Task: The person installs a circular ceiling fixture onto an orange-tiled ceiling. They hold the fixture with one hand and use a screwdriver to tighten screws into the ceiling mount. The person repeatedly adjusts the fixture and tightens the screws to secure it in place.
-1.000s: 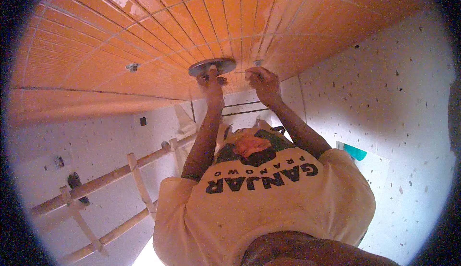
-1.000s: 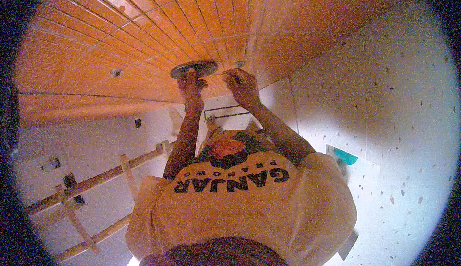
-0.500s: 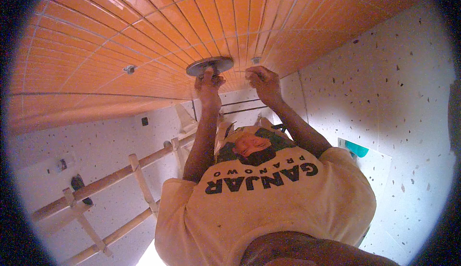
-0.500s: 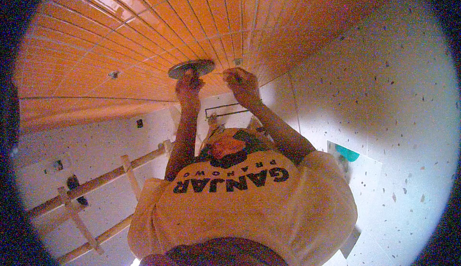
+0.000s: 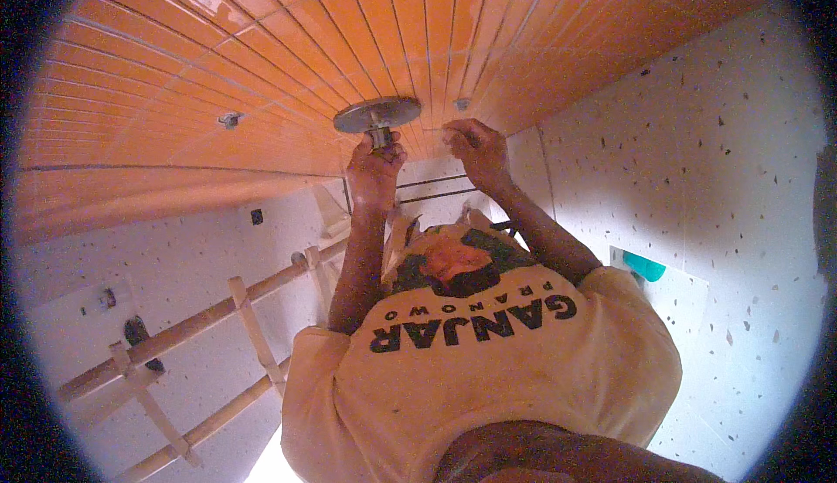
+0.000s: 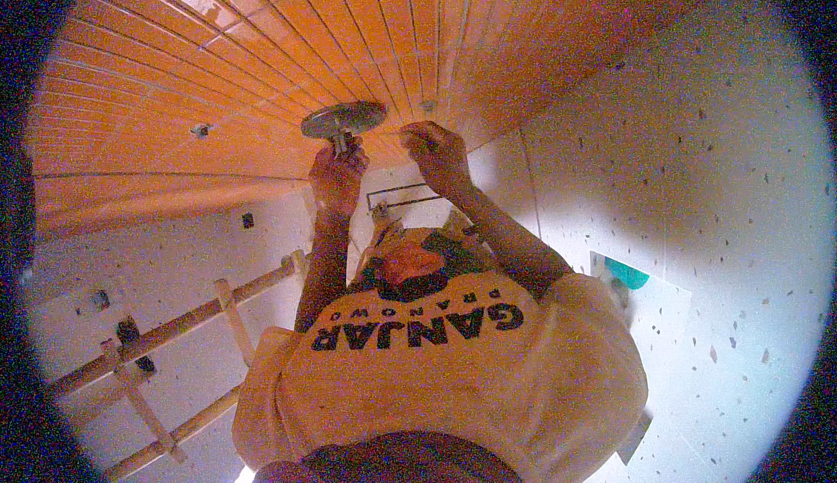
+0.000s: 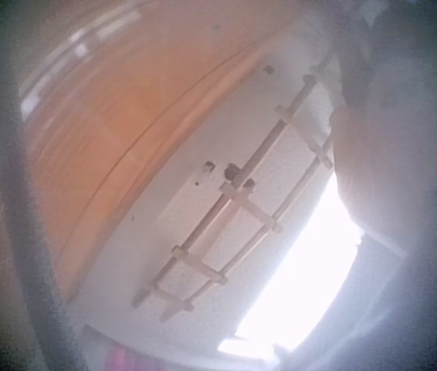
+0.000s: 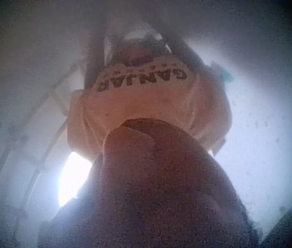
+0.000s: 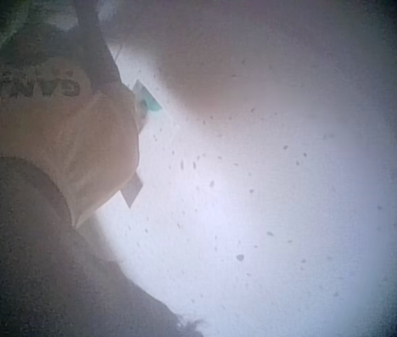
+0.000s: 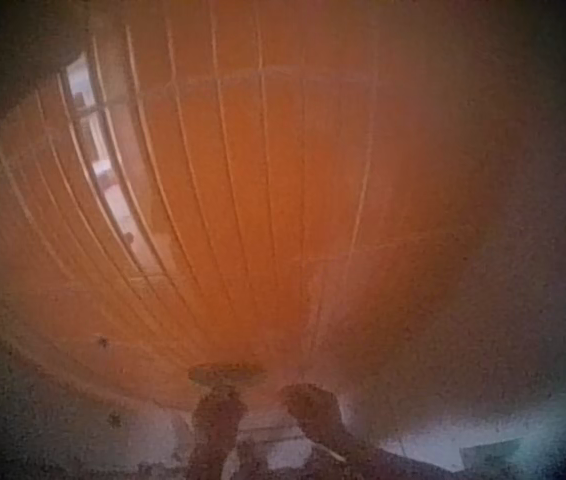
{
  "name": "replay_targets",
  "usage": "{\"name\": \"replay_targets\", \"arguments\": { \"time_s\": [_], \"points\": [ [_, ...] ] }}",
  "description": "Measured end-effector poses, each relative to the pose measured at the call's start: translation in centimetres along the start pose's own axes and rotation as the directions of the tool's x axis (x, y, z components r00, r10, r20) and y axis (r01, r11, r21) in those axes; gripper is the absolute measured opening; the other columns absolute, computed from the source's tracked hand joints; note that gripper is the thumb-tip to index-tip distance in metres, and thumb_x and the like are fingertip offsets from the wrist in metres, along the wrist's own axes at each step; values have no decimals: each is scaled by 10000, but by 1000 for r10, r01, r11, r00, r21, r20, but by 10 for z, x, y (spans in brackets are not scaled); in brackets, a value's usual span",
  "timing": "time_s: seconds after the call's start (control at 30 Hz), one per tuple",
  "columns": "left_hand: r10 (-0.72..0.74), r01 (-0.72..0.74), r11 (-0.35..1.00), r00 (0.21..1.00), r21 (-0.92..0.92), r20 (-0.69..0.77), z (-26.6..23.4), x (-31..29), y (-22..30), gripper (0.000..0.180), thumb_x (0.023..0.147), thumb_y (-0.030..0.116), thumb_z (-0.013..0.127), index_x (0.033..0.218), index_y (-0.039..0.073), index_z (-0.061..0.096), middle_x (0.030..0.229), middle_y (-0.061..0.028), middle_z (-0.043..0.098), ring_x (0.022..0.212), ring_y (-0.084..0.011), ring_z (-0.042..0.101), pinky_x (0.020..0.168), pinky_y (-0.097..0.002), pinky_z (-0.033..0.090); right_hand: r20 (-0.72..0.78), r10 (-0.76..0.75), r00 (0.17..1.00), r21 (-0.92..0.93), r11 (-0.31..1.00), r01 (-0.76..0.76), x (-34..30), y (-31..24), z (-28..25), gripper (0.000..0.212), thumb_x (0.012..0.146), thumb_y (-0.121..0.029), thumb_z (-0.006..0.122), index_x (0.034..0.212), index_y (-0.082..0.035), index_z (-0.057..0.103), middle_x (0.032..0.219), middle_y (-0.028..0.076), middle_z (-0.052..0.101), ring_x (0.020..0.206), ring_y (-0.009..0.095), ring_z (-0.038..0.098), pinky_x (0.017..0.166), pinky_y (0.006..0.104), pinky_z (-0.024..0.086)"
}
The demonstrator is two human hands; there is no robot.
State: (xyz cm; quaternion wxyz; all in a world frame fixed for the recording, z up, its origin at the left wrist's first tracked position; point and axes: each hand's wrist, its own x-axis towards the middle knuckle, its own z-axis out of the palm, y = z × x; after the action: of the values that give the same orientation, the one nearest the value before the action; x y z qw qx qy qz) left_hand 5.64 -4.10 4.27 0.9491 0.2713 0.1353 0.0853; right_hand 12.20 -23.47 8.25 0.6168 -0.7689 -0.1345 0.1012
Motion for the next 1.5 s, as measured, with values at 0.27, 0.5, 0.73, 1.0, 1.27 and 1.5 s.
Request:
{"name": "replay_targets", "arguments": {
  "time_s": [0.27,0.5,0.73,1.0,1.27,1.5],
  "points": [
    [-17,29,988,997,-151,78,21,-19,8,340,940,336,500,1122,53,548,963,-141,625,788,-222,585,759,-359,489,35,-315,948,-201,927,316,-1,-9,13,157,847,-176,621,934,-59,677,925,122,666,830,293,650,745,373,526],
    [35,-12,990,986,-143,165,33,-29,12,417,929,331,516,1239,52,497,1009,-140,612,840,-217,587,776,-358,480,71,-469,881,-209,856,472,-7,-31,15,113,825,-86,635,929,-57,668,888,117,655,759,251,640,665,342,524],
    [62,-38,993,972,-112,224,43,-37,16,449,925,340,512,1272,56,474,1079,-166,597,887,-237,582,786,-365,478,96,-536,838,-174,820,545,-15,-44,14,126,801,-52,652,926,-60,667,862,110,649,714,228,634,627,331,518],
    [129,-134,991,975,16,183,51,-44,16,481,891,325,535,1290,67,464,1141,-174,574,927,-236,576,777,-355,470,94,-625,775,-248,739,626,-19,-50,15,123,788,-70,667,911,-72,673,769,98,630,673,251,619,606,345,510],
    [287,-334,936,904,106,318,56,-51,17,514,837,273,624,1278,80,444,1227,-209,514,963,-259,567,795,-374,474,113,-595,795,-193,772,605,-27,-49,12,114,782,-54,695,893,-56,670,759,109,636,642,225,620,569,322,504],
    [356,-432,884,869,177,343,64,-58,14,510,803,195,677,1236,67,440,1253,-233,485,1053,-309,561,844,-412,486,57,-448,892,-46,891,451,-38,-52,14,95,804,-44,681,898,-41,668,809,104,662,682,186,639,587,294,513]
  ]
}}
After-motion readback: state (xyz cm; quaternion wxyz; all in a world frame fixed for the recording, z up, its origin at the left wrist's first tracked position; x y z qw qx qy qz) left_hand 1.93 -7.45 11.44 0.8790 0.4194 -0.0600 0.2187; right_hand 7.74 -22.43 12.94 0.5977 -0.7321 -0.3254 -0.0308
